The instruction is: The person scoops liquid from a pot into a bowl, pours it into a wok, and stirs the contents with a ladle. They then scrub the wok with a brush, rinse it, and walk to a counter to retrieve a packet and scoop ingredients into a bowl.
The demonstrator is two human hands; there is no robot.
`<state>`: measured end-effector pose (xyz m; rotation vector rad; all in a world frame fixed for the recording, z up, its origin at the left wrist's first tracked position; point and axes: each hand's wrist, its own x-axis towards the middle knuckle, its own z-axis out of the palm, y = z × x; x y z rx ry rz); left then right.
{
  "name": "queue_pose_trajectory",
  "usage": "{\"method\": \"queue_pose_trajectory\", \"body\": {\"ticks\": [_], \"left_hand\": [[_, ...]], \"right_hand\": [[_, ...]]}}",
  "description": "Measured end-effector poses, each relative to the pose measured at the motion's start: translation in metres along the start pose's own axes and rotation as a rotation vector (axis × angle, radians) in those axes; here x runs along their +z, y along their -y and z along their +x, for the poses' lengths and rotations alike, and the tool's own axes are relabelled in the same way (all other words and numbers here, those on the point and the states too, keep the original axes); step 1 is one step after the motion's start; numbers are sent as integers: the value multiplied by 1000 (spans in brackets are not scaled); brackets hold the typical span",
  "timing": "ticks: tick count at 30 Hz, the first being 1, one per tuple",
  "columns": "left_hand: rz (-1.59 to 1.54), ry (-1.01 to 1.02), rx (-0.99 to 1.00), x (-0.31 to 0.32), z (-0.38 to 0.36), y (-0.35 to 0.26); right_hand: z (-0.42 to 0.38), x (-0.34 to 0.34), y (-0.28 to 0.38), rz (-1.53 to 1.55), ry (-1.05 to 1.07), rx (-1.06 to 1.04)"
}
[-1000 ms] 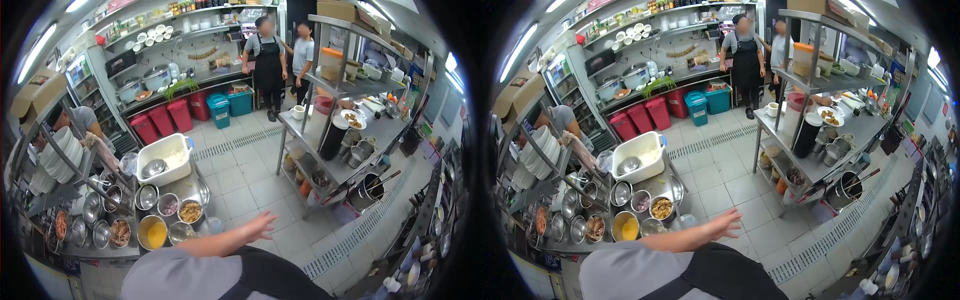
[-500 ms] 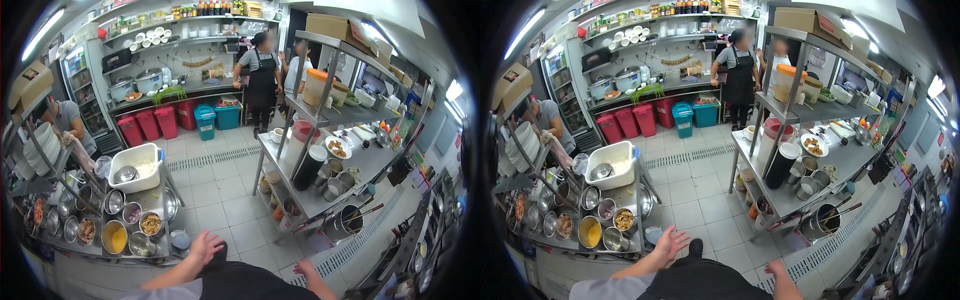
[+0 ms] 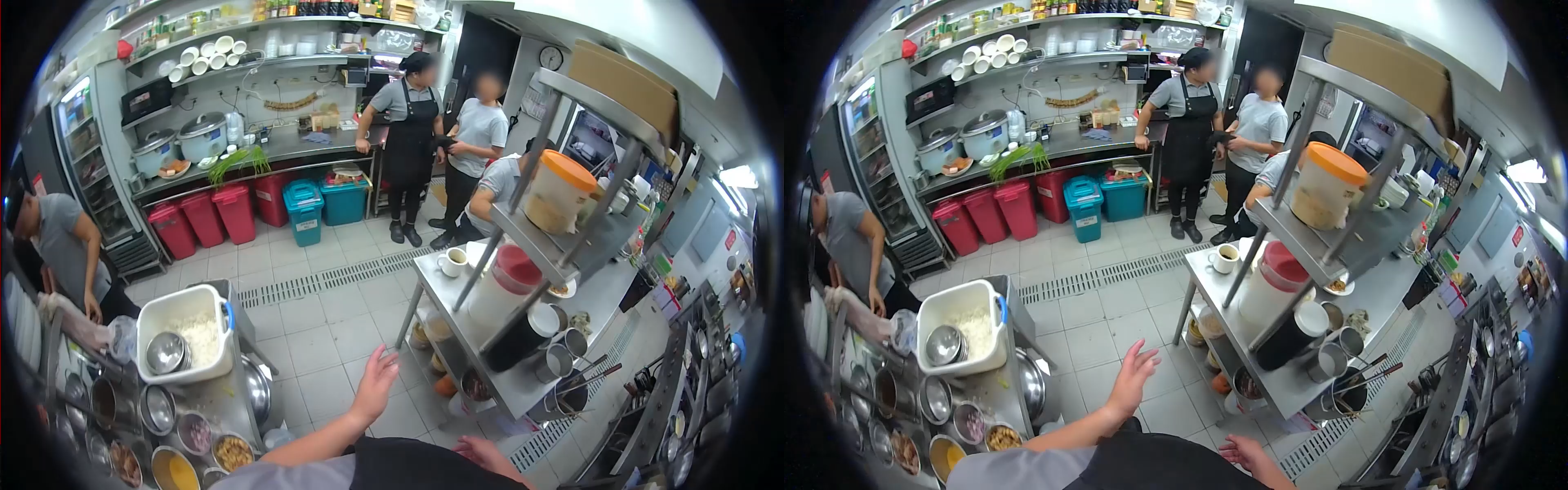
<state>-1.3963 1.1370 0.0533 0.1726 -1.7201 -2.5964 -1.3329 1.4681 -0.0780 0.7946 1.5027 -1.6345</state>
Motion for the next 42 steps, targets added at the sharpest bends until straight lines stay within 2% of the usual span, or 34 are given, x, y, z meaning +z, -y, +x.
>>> {"method": "queue_pose_trajectory", "body": {"ticks": [2, 3, 4, 5, 6, 8, 9, 10, 11, 13, 14, 15, 16, 17, 18, 21, 23, 25, 28, 30, 31, 33, 34, 36, 37, 39, 40, 42], "left_hand": [[54, 91, 81, -9, 26, -11], [52, 95, 76, -11, 39, -15], [141, 164, 152, -14, 50, -19], [231, 236, 224, -15, 61, -22], [237, 245, 213, -17, 71, -25], [631, 444, 264, -20, 91, -33], [638, 459, 262, -25, 99, -36], [816, 591, 240, -30, 106, -39], [992, 717, 214, -38, 112, -39], [1035, 792, 161, -69, 127, -20], [1129, 670, 2, -83, 129, -15], [1213, 544, -164, -99, 127, -8], [1209, 541, -182, -116, 123, 2], [1158, 451, -220, -132, 123, 9], [1107, 361, -254, -147, 126, 16], [1155, 222, -310, -170, 140, 19], [1254, 158, -333, -178, 168, 7], [1359, 103, -350, -175, 191, -17], [1516, 40, -201, -166, 236, -55], [1286, -100, -22, -194, 248, -43], [1287, -111, -13, -201, 250, -39], [669, -315, -18, -207, 243, -41], [670, -320, -24, -208, 233, -45], [485, -506, -139, -208, 205, -50], [477, -513, -137, -214, 192, -44], [173, -638, -209, -228, 171, -31], [158, -674, -203, -232, 167, -29], [89, -730, -357, -245, 163, -25]], "right_hand": [[13, 20, 13, 20, -28, 41], [24, 32, 25, 48, -3, 25], [31, 48, 38, 75, 24, 9], [22, 76, 65, 38, 61, -41], [12, 106, 90, 8, 100, -91], [72, 129, 110, 86, 320, -39], [71, 149, 129, 124, 424, -55], [68, 170, 155, 159, 529, -75], [69, 186, 172, 168, 530, -80], [72, 211, 201, 134, 775, -98], [69, 219, 215, -35, 761, -71], [72, 228, 223, -31, 763, -56], [77, 240, 228, -282, 776, -119], [83, 255, 238, -537, 786, -192], [84, 270, 247, -571, 813, -141], [137, 308, 256, -754, 852, -179], [159, 339, 271, -968, 804, -333], [166, 363, 298, -999, 822, -305], [187, 394, 346, -1033, 843, -350], [204, 408, 370, -1011, 874, -374], [215, 415, 383, -963, 914, -385], [235, 422, 408, -909, 957, -396], [244, 424, 420, -888, 881, -351], [263, 420, 434, -859, 761, -267], [273, 417, 438, -870, 763, -264], [289, 408, 443, -837, 785, -222], [293, 401, 442, -825, 768, -202], [286, 385, 448, -795, 700, -180]]}}
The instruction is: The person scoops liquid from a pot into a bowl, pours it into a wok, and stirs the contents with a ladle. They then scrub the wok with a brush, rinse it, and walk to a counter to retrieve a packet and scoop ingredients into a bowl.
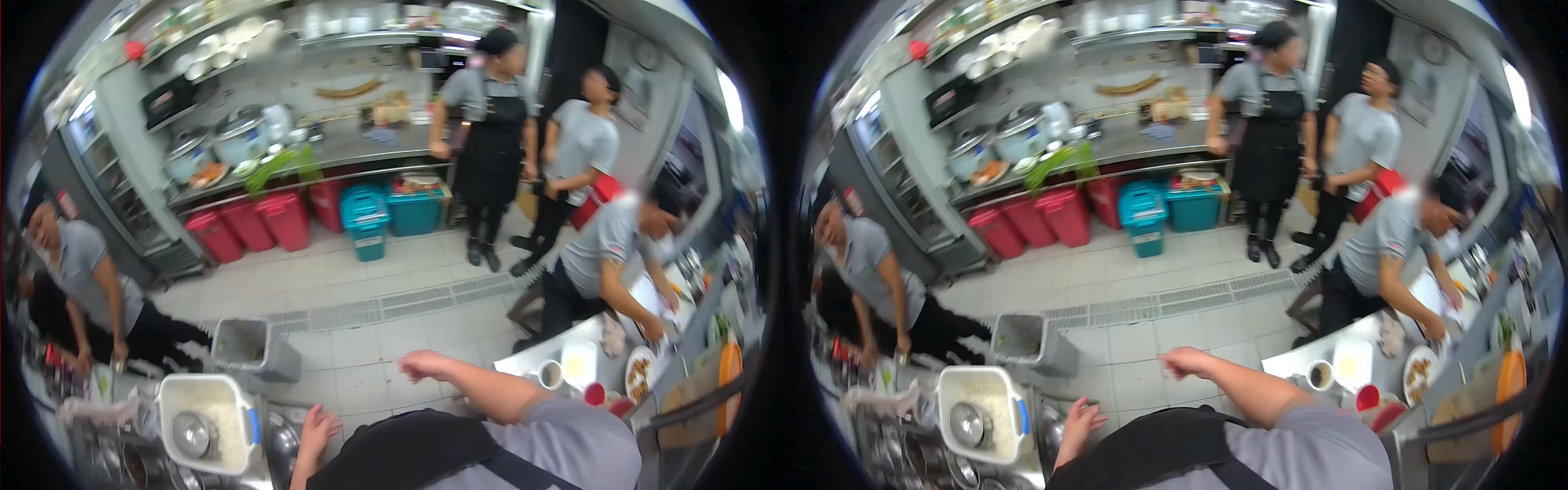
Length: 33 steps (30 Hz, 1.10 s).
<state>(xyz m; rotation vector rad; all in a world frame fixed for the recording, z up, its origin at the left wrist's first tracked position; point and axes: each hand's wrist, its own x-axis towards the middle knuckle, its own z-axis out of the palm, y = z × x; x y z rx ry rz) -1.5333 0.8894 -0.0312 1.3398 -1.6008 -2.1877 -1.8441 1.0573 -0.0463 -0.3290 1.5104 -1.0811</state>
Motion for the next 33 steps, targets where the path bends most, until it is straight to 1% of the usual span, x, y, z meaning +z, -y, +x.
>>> {"method": "queue_pose_trajectory", "body": {"ticks": [1, 2, 3, 4, 5, 6, 8, 10, 11, 13, 14, 15, 17, 18, 19, 20, 21, 23, 24, 25, 26, 27, 28, 30, 31, 32, 33], "left_hand": [[12, 30, -7, -1, 9, 1], [2, 27, -3, 0, 20, -4], [28, 98, 93, 2, 20, -20], [42, 132, 156, 5, 28, -29], [56, 166, 213, 7, 39, -37], [168, 214, 227, 8, 34, -65], [265, 236, 343, 11, 41, -90], [232, 271, 396, 10, 55, -97], [224, 253, 393, 9, 57, -102], [222, 340, 395, 8, 55, -110], [223, 332, 393, 5, 51, -115], [202, 366, 401, 6, 43, -116], [174, 399, 415, 4, 36, -116], [161, 435, 416, 5, 35, -111], [150, 467, 416, 4, 32, -108], [150, 457, 423, 0, 28, -108], [159, 453, 419, -3, 20, -106], [166, 443, 413, -15, 11, -98], [145, 418, 392, -22, 7, -92], [127, 393, 372, -29, 4, -88], [124, 391, 374, -36, 1, -85], [111, 366, 326, -42, -3, -83], [99, 341, 276, -47, -4, -81], [88, 347, 292, -52, 0, -72], [81, 365, 308, -53, 0, -69], [91, 396, 294, -55, -4, -72], [60, 387, 275, -57, -6, -76]], "right_hand": [[-1, -9, -11, -2, -13, -13], [6, -18, -34, 110, -29, -46], [-2, -14, -39, 123, -96, 16], [-2, -17, -52, 161, -117, 43], [-16, -6, -45, 194, -200, 118], [-11, -17, -65, 239, -105, 159], [-40, 1, -55, 282, -176, 226], [-51, 15, -52, -68, -241, 181], [-48, 18, -62, -81, -226, 184], [-45, 18, -97, 10, -230, 269], [-44, 19, -115, 60, -235, 309], [-47, 18, -134, 111, -245, 355], [-49, 21, -150, 208, -272, 436], [-49, 18, -155, 201, -273, 435], [-58, 23, -151, -418, -203, 184], [-64, 33, -142, -1021, -112, -97], [-73, 43, -134, -1024, -105, -99], [-88, 74, -102, -805, -75, -47], [-74, 70, -107, -758, -95, -23], [-54, 65, -121, -633, -117, 49], [-35, 64, -130, -477, -154, 136], [-18, 64, -138, -274, -202, 226], [-6, 61, -149, -151, -234, 273], [19, 60, -182, -42, -254, 310], [39, 66, -211, -34, -238, 312], [50, 92, -221, -5, -206, 306], [27, 53, -208, 40, -316, 241]]}}
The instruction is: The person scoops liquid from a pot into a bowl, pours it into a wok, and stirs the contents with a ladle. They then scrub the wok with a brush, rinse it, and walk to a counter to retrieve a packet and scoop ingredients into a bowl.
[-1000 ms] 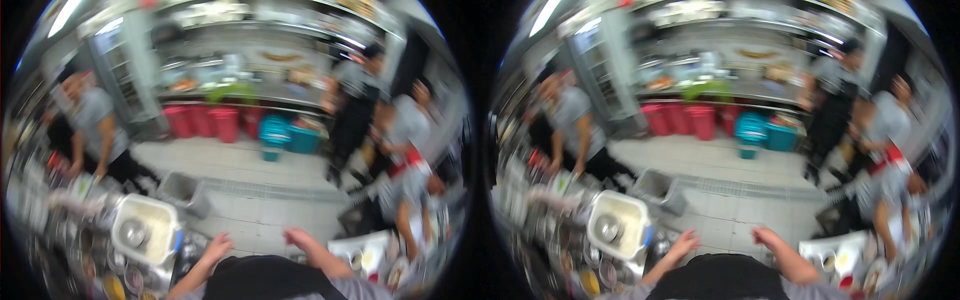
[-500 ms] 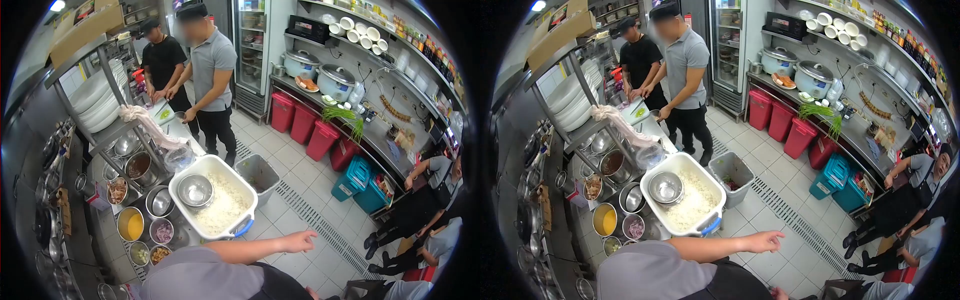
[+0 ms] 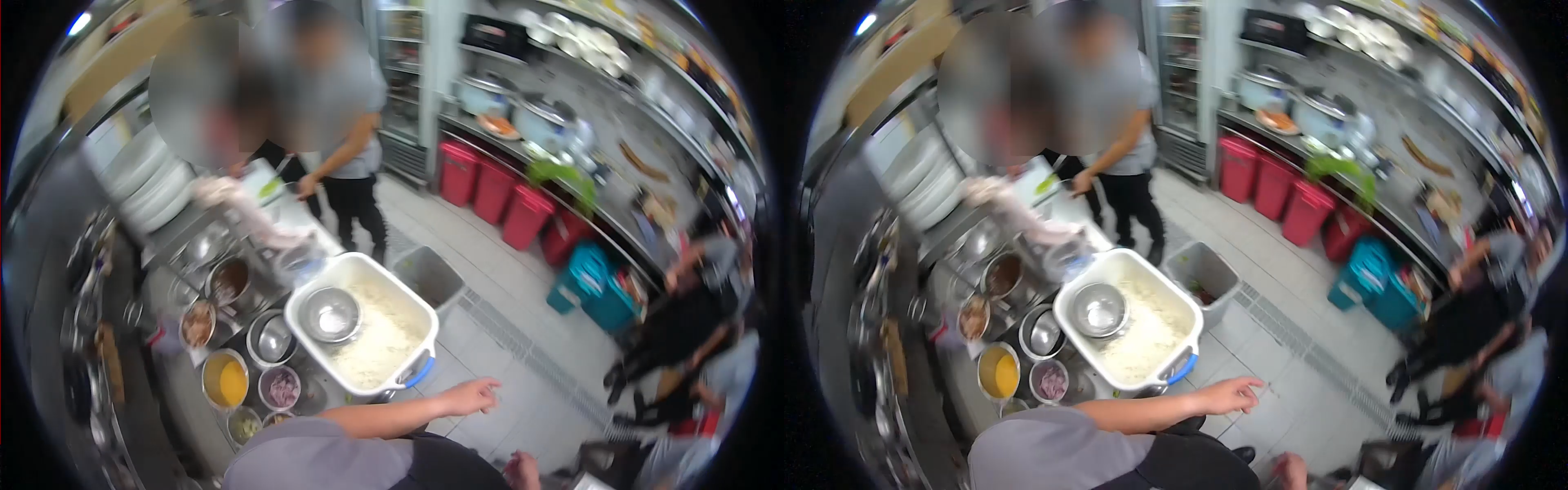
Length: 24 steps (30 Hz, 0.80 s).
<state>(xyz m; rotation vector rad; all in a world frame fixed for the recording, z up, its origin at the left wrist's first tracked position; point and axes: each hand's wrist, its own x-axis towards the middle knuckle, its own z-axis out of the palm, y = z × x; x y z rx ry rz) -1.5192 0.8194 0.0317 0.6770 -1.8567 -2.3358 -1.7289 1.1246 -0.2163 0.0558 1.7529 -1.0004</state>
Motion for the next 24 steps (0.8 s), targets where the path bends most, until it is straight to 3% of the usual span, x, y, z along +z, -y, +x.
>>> {"method": "queue_pose_trajectory", "body": {"ticks": [1, 2, 3, 5, 8, 13, 15, 18, 21, 22, 24], "left_hand": [[-23, 28, -26, 5, 0, -2], [-54, 27, -16, 8, 7, 6], [-75, 51, -21, 10, 12, 14], [-72, 131, -46, 17, 25, 16], [-36, 230, -93, 47, 24, -16], [84, 372, -148, 88, 0, 0], [151, 477, -200, 108, -19, 16], [374, 623, -267, 154, -50, 38], [618, 1042, -257, 236, -106, 60], [633, 1064, -267, 267, -125, 73], [782, 1326, -234, 322, -162, 110]], "right_hand": [[-57, -21, 50, 61, -97, -65], [-93, -9, 75, -187, -88, 2], [-98, -3, 55, -75, -161, -68], [-130, 8, 39, -170, -171, -138], [-181, 26, -3, -79, -215, 72], [-240, 38, -93, 60, -227, 163], [-265, 44, -126, -13, -193, 66], [-308, 66, -187, 2, -323, -58], [-366, 93, -285, 208, -455, -74], [-392, 106, -320, 319, -543, -97], [-437, 140, -396, 829, -600, 14]]}}
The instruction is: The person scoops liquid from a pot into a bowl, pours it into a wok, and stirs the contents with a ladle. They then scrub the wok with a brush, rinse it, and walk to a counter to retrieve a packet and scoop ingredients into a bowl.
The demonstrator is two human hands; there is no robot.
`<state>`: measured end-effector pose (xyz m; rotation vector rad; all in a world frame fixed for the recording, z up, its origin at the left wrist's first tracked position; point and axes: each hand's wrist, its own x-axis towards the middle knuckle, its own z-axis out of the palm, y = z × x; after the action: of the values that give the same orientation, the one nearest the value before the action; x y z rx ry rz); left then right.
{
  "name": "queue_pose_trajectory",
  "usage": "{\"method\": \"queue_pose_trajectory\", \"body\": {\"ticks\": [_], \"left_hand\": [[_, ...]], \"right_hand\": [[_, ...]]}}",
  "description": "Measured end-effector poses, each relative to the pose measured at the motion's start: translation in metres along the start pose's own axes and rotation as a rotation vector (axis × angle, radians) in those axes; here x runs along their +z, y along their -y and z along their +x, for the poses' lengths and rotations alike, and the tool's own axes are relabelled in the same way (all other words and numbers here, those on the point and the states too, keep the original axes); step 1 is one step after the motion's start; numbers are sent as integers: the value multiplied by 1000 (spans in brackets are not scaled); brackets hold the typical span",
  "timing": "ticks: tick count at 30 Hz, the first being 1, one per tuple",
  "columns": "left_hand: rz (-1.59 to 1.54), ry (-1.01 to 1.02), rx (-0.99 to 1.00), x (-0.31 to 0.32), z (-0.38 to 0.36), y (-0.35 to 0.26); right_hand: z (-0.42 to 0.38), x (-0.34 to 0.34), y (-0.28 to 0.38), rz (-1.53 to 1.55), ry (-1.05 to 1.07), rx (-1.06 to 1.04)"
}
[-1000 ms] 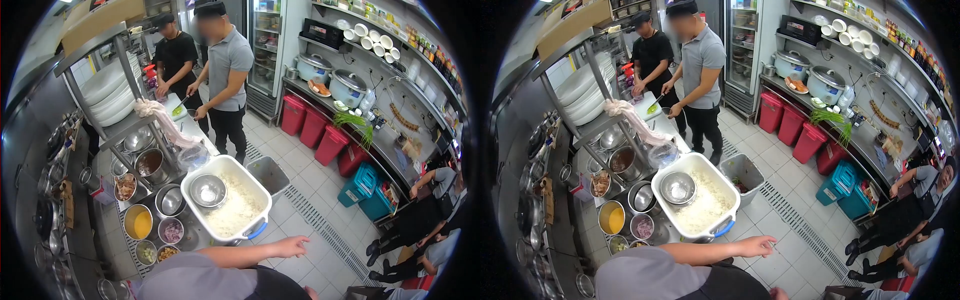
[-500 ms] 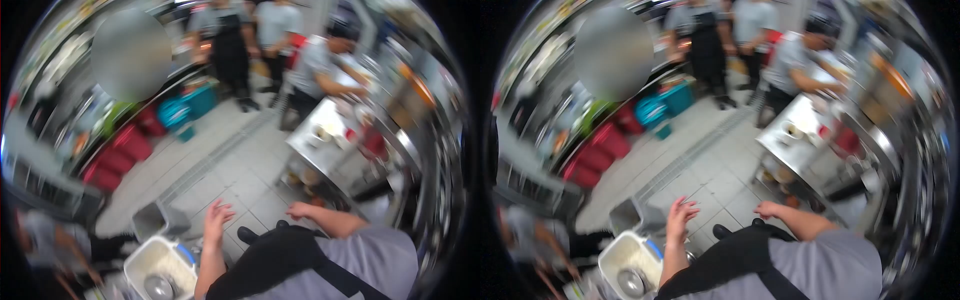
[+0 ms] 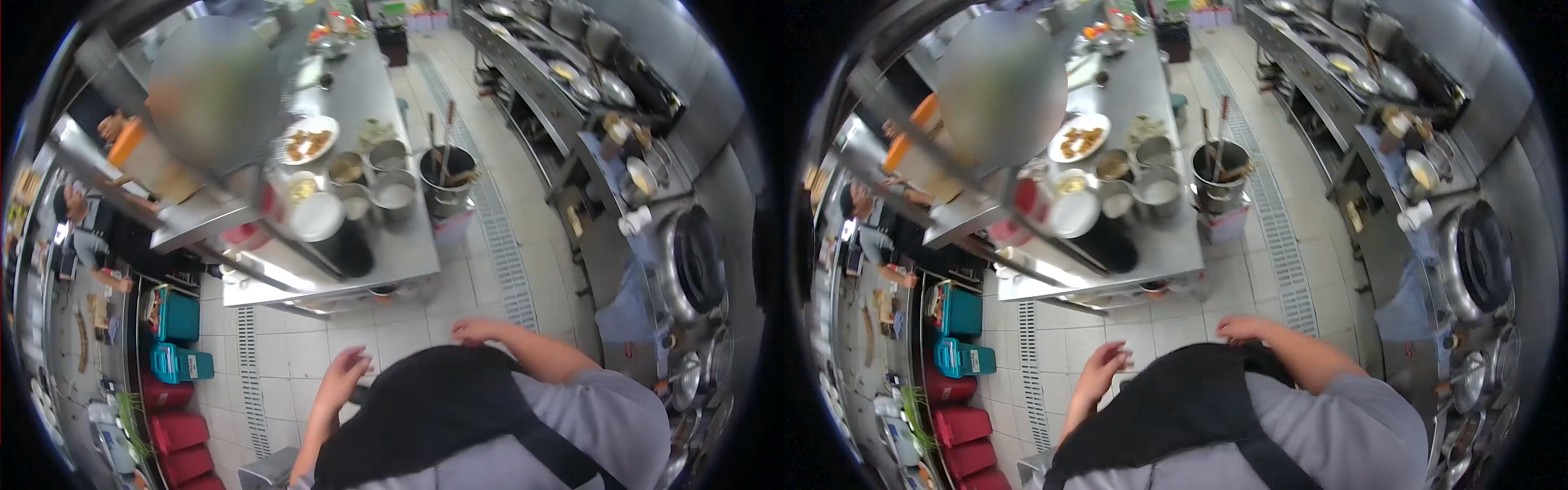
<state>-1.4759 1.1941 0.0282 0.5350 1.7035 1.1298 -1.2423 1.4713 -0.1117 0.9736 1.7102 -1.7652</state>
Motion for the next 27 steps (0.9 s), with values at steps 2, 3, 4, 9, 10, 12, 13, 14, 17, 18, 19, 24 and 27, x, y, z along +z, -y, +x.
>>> {"method": "queue_pose_trajectory", "body": {"ticks": [2, 3, 4, 9, 10, 12, 13, 14, 17, 18, 19, 24, 27], "left_hand": [[135, 133, 95, 59, 48, -32], [179, 206, 97, 80, 61, -52], [220, 276, 109, 99, 73, -74], [362, 480, 106, 162, 122, -141], [405, 568, 94, 166, 131, -155], [425, 618, 81, 171, 149, -201], [539, 678, 126, 168, 159, -227], [648, 736, 169, 165, 172, -248], [408, 540, 241, 159, 218, -304], [364, 446, 315, 160, 232, -324], [327, 400, 339, 157, 252, -342], [162, 233, 392, 153, 353, -401], [413, 148, 377, 150, 405, -440]], "right_hand": [[-34, -58, -69, -36, -165, 41], [-60, -72, -78, 25, -189, 93], [-85, -86, -82, 79, -217, 139], [-107, -130, -114, 334, -291, 49], [-101, -138, -111, 375, -312, 29], [-88, -159, -105, 403, -307, 36], [-82, -168, -98, 359, -329, 17], [-78, -179, -92, 311, -345, -1], [-62, -220, -88, 304, -287, -11], [-56, -235, -90, 303, -262, -12], [-51, -253, -96, 210, -282, 2], [-36, -352, -114, 397, -395, 231], [-24, -403, -86, 519, -485, 252]]}}
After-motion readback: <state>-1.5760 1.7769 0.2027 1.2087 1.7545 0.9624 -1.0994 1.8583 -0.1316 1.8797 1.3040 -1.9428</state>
